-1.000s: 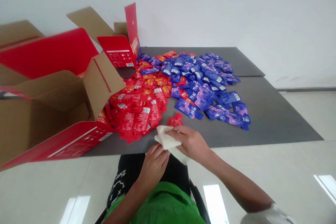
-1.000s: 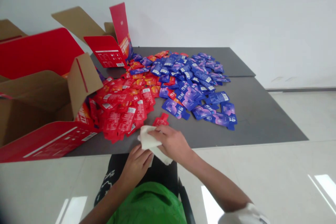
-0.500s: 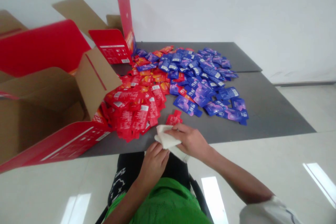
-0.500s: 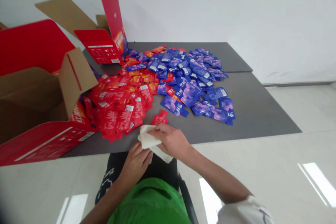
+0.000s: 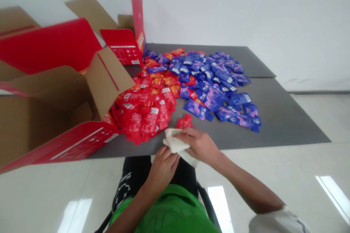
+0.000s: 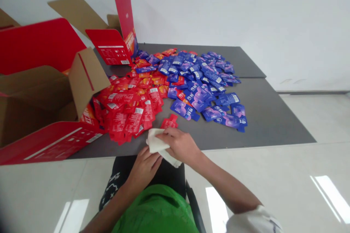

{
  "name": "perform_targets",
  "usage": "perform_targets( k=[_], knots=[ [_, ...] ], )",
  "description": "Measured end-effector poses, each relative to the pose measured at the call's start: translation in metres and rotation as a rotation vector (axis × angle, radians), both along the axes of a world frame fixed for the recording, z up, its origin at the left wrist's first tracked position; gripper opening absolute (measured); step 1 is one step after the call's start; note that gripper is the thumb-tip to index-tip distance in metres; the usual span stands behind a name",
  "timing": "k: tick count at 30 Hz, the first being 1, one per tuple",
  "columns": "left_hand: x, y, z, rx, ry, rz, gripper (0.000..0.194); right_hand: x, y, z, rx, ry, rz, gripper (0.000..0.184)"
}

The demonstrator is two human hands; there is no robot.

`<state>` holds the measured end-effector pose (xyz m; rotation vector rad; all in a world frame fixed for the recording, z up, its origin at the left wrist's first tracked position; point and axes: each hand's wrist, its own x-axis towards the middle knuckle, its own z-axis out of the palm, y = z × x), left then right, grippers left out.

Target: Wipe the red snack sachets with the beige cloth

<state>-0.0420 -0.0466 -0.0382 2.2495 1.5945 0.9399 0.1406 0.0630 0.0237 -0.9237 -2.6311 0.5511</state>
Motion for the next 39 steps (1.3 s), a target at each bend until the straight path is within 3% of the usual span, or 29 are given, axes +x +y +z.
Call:
perform_targets(
  k=[2, 4, 8, 12, 15, 18, 22, 24, 26, 30, 33, 36, 39],
  knots=[
    [0.000, 0.000, 0.001, 0.005, -0.011, -0.001, 0.024, -0.001, 0.001, -0.006, -0.031, -0.027, 0.001, 0.038],
    [-0.001, 0.001, 0.002, 0.009, -0.040, -0.023, 0.031, 0.001, 0.018, -0.009, -0.013, -0.053, -0.087, 0.040],
    [-0.001, 0.003, 0.003, 0.012, -0.060, -0.033, 0.035, 0.008, 0.051, 0.000, 0.091, -0.076, -0.251, 0.043],
    [0.001, 0.001, 0.001, 0.020, -0.021, -0.017, 0.031, 0.007, 0.018, 0.005, 0.063, 0.025, -0.122, 0.050],
    [0.001, 0.000, 0.000, 0.013, -0.001, 0.016, 0.023, 0.003, -0.007, -0.001, -0.034, 0.015, -0.005, 0.040],
    [0.000, 0.000, 0.000, 0.016, -0.034, -0.011, 0.030, 0.001, 0.010, -0.007, -0.033, -0.025, -0.082, 0.040],
    [-0.001, 0.001, 0.001, 0.017, -0.060, -0.030, 0.035, 0.004, 0.048, 0.000, 0.070, -0.093, -0.246, 0.045],
    [0.000, 0.001, 0.000, 0.019, -0.046, -0.031, 0.036, 0.005, 0.043, 0.005, 0.100, -0.064, -0.231, 0.048],
    [0.000, 0.000, -0.001, 0.020, -0.025, -0.022, 0.033, 0.004, 0.022, 0.006, 0.086, -0.016, -0.146, 0.050],
    [0.001, 0.000, -0.001, 0.012, -0.003, 0.006, 0.022, 0.002, -0.008, -0.004, -0.007, -0.010, -0.012, 0.040],
    [0.000, 0.001, -0.001, 0.026, -0.040, -0.019, 0.032, 0.001, 0.015, -0.007, 0.005, -0.058, -0.115, 0.041],
    [0.000, 0.002, 0.000, 0.044, -0.065, -0.023, 0.035, 0.002, 0.046, 0.000, 0.074, -0.135, -0.257, 0.044],
    [0.001, 0.001, -0.001, 0.056, -0.058, -0.023, 0.035, 0.001, 0.039, 0.008, 0.107, -0.117, -0.224, 0.047]
  ],
)
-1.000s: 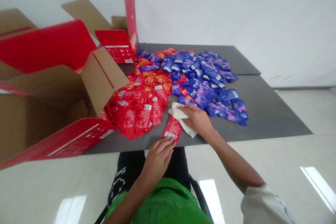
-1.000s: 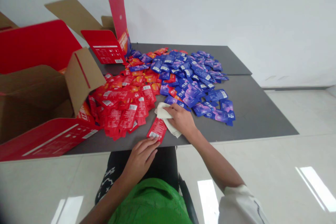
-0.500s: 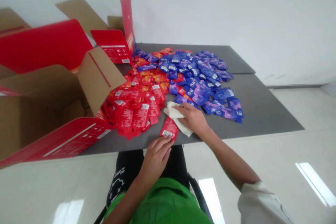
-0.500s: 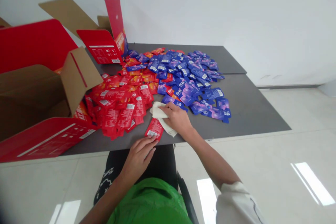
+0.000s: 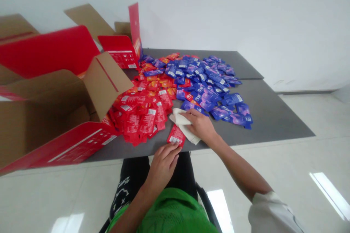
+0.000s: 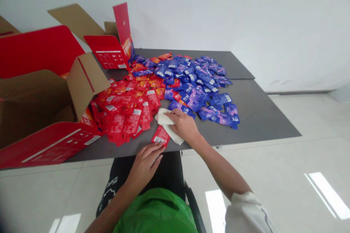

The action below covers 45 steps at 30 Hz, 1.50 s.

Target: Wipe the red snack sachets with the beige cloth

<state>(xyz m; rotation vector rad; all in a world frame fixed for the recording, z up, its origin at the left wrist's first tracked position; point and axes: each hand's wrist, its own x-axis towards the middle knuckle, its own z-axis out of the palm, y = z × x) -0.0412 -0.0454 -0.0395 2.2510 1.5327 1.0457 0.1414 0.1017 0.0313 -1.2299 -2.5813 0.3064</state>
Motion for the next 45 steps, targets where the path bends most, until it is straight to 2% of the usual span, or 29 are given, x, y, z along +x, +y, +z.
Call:
perform_targets(
  k=[3, 5, 8, 10, 12, 15, 17, 19, 22, 25, 27, 29, 31, 33, 36, 40, 42, 45],
  knots=[
    [0.001, -0.001, 0.000, -0.022, 0.025, 0.022, 0.027, -0.001, -0.033, -0.003, -0.064, 0.042, 0.148, 0.044],
    [0.001, -0.002, 0.001, -0.034, 0.030, 0.029, 0.024, -0.002, -0.043, -0.009, -0.121, 0.044, 0.194, 0.039],
    [0.000, -0.001, 0.003, -0.015, 0.005, 0.008, 0.032, -0.002, -0.023, -0.012, -0.119, 0.019, 0.103, 0.039],
    [0.000, -0.001, 0.004, 0.000, -0.010, 0.003, 0.036, -0.001, -0.001, -0.008, -0.081, -0.025, 0.002, 0.041],
    [0.000, 0.000, 0.004, 0.007, -0.016, 0.005, 0.036, 0.000, 0.008, -0.002, -0.051, -0.049, -0.046, 0.043],
    [0.001, -0.001, 0.004, -0.005, -0.002, 0.005, 0.033, 0.001, -0.014, 0.001, -0.058, 0.019, 0.044, 0.047],
    [0.002, -0.002, 0.004, -0.034, 0.017, 0.023, 0.025, 0.002, -0.035, -0.002, -0.123, 0.067, 0.143, 0.043],
    [0.002, -0.002, 0.004, -0.046, 0.023, 0.030, 0.023, 0.001, -0.043, -0.008, -0.168, 0.079, 0.174, 0.040],
    [0.001, 0.000, 0.005, -0.017, -0.013, 0.008, 0.032, 0.000, -0.019, -0.011, -0.129, 0.033, 0.065, 0.041],
    [0.000, 0.000, 0.005, 0.003, -0.029, -0.002, 0.035, -0.001, 0.008, -0.005, -0.070, -0.028, -0.047, 0.042],
    [0.000, 0.000, 0.004, 0.005, -0.022, -0.007, 0.035, 0.000, 0.004, 0.001, -0.054, 0.011, -0.025, 0.044],
    [0.001, -0.001, 0.003, -0.009, -0.010, 0.000, 0.033, 0.000, -0.017, 0.003, -0.079, 0.089, 0.068, 0.045],
    [0.002, -0.001, 0.002, -0.032, 0.004, 0.022, 0.026, 0.000, -0.039, -0.001, -0.145, 0.104, 0.155, 0.042],
    [0.002, -0.002, 0.002, -0.040, 0.010, 0.031, 0.025, -0.001, -0.048, -0.007, -0.189, 0.081, 0.171, 0.039],
    [0.000, -0.001, 0.001, -0.014, -0.016, 0.001, 0.035, -0.006, -0.027, -0.013, -0.157, 0.037, 0.069, 0.041],
    [-0.001, -0.001, 0.000, 0.000, -0.049, -0.018, 0.037, -0.010, 0.012, -0.001, -0.076, -0.062, -0.037, 0.043],
    [0.000, -0.002, 0.000, -0.010, -0.043, -0.019, 0.038, -0.011, 0.009, 0.008, -0.039, -0.052, -0.026, 0.046],
    [0.001, -0.003, 0.000, -0.049, -0.006, -0.013, 0.035, -0.009, -0.023, 0.010, -0.046, 0.023, 0.076, 0.049]
  ],
)
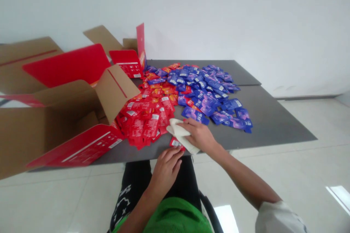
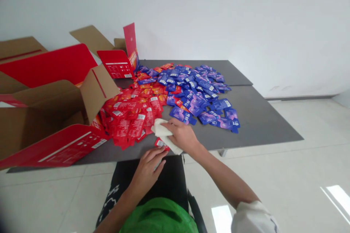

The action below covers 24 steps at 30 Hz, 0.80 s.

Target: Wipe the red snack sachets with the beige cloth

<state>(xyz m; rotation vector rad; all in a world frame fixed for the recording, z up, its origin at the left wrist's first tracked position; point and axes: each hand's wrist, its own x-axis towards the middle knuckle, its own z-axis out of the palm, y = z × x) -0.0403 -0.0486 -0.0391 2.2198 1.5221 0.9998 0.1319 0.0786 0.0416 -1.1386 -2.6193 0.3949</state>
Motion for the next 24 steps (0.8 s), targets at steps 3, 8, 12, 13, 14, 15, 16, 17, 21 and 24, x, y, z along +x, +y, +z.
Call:
perform_targets(
  k=[3, 8, 12, 13, 14, 15, 16, 17, 21, 24],
  knots=[
    [0.001, -0.001, 0.000, -0.018, 0.034, 0.024, 0.025, 0.001, -0.025, -0.010, -0.097, -0.003, 0.096, 0.043],
    [0.000, -0.001, -0.002, 0.035, 0.029, 0.013, 0.039, 0.003, 0.014, -0.018, -0.071, -0.023, -0.066, 0.043],
    [0.001, -0.001, -0.004, 0.043, 0.055, 0.021, 0.041, 0.007, 0.031, -0.002, -0.001, -0.039, -0.130, 0.042],
    [0.001, -0.002, -0.005, 0.044, 0.064, 0.021, 0.041, 0.007, 0.023, 0.000, 0.008, -0.002, -0.100, 0.044],
    [0.002, -0.002, -0.005, 0.044, 0.071, 0.023, 0.040, 0.008, 0.011, 0.001, 0.007, 0.042, -0.056, 0.045],
    [0.003, -0.003, -0.005, 0.041, 0.078, 0.029, 0.037, 0.008, -0.002, 0.000, -0.002, 0.091, -0.007, 0.046],
    [0.003, -0.003, -0.006, 0.036, 0.085, 0.037, 0.032, 0.007, -0.014, -0.003, -0.032, 0.112, 0.044, 0.045],
    [0.004, -0.003, -0.006, 0.029, 0.089, 0.045, 0.028, 0.006, -0.024, -0.006, -0.061, 0.112, 0.083, 0.043],
    [0.003, -0.003, -0.005, 0.036, 0.082, 0.034, 0.032, 0.003, -0.015, -0.021, -0.094, 0.035, 0.036, 0.040],
    [0.001, -0.003, -0.006, 0.052, 0.073, 0.014, 0.043, 0.006, 0.023, -0.017, -0.031, -0.043, -0.124, 0.042]
  ],
)
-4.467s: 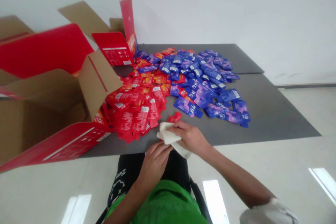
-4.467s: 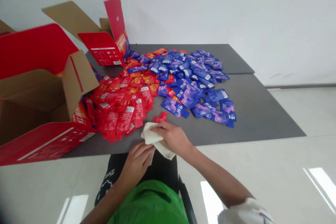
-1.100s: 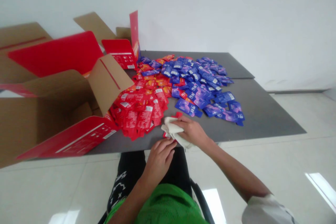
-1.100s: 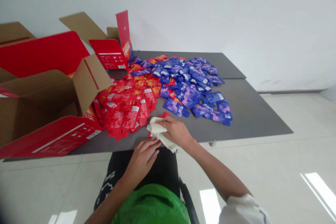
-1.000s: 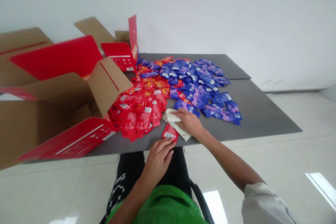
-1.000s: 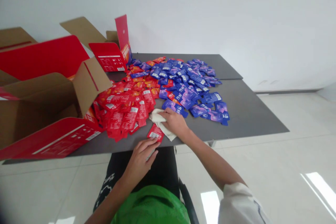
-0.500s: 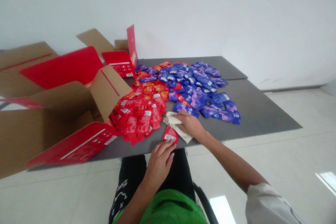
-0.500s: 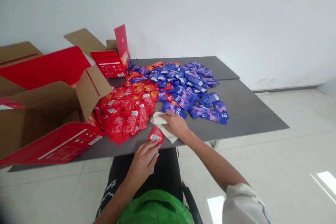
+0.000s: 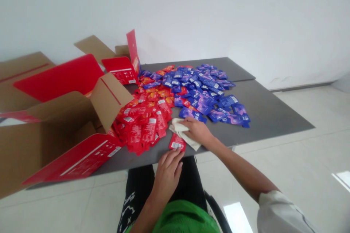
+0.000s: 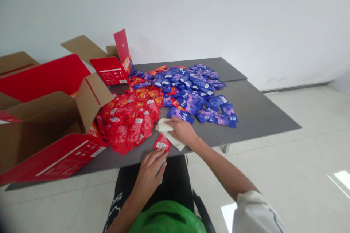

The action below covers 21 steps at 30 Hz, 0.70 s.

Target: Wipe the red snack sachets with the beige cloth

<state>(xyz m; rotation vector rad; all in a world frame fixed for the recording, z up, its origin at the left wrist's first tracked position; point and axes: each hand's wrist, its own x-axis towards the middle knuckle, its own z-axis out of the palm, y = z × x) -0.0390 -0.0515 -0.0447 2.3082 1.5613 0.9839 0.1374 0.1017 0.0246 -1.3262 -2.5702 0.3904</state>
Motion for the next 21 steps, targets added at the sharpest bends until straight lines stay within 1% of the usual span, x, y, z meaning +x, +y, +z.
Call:
perform_targets(
  k=[2, 3, 4, 6, 8, 10, 11, 13, 15, 17, 19, 21],
  knots=[
    [0.000, 0.000, -0.001, 0.003, 0.000, 0.003, 0.043, 0.004, 0.013, 0.007, 0.041, -0.021, -0.057, 0.040],
    [0.000, 0.000, -0.001, 0.002, 0.003, 0.004, 0.043, 0.005, 0.011, 0.009, 0.057, -0.004, -0.057, 0.041],
    [0.000, -0.001, -0.002, -0.002, 0.008, 0.004, 0.043, 0.006, 0.005, 0.011, 0.066, 0.029, -0.037, 0.042],
    [0.001, -0.002, -0.003, -0.012, 0.015, 0.016, 0.039, 0.006, -0.019, 0.008, 0.053, 0.111, 0.052, 0.044],
    [0.002, -0.002, -0.004, -0.025, 0.016, 0.041, 0.029, 0.004, -0.043, 0.000, -0.004, 0.137, 0.166, 0.040],
    [0.002, -0.003, -0.004, -0.026, 0.008, 0.050, 0.025, 0.002, -0.054, -0.008, -0.048, 0.140, 0.199, 0.037],
    [0.002, -0.002, -0.004, -0.025, 0.005, 0.041, 0.028, 0.001, -0.052, -0.010, -0.058, 0.134, 0.183, 0.037],
    [0.001, -0.002, -0.002, -0.015, 0.003, 0.014, 0.038, 0.000, -0.037, -0.011, -0.054, 0.106, 0.120, 0.039],
    [0.000, -0.001, -0.001, -0.006, 0.007, 0.000, 0.043, 0.001, -0.013, -0.006, -0.032, 0.047, 0.052, 0.042],
    [-0.001, 0.000, 0.000, 0.007, 0.010, 0.001, 0.042, 0.002, 0.005, 0.003, -0.003, -0.009, -0.015, 0.042],
    [0.000, 0.000, -0.001, 0.017, 0.014, -0.001, 0.041, 0.002, 0.007, 0.011, 0.026, -0.017, -0.044, 0.041],
    [0.000, -0.001, -0.002, 0.020, 0.021, -0.002, 0.041, 0.000, -0.008, 0.013, 0.039, 0.041, 0.000, 0.041]
  ],
)
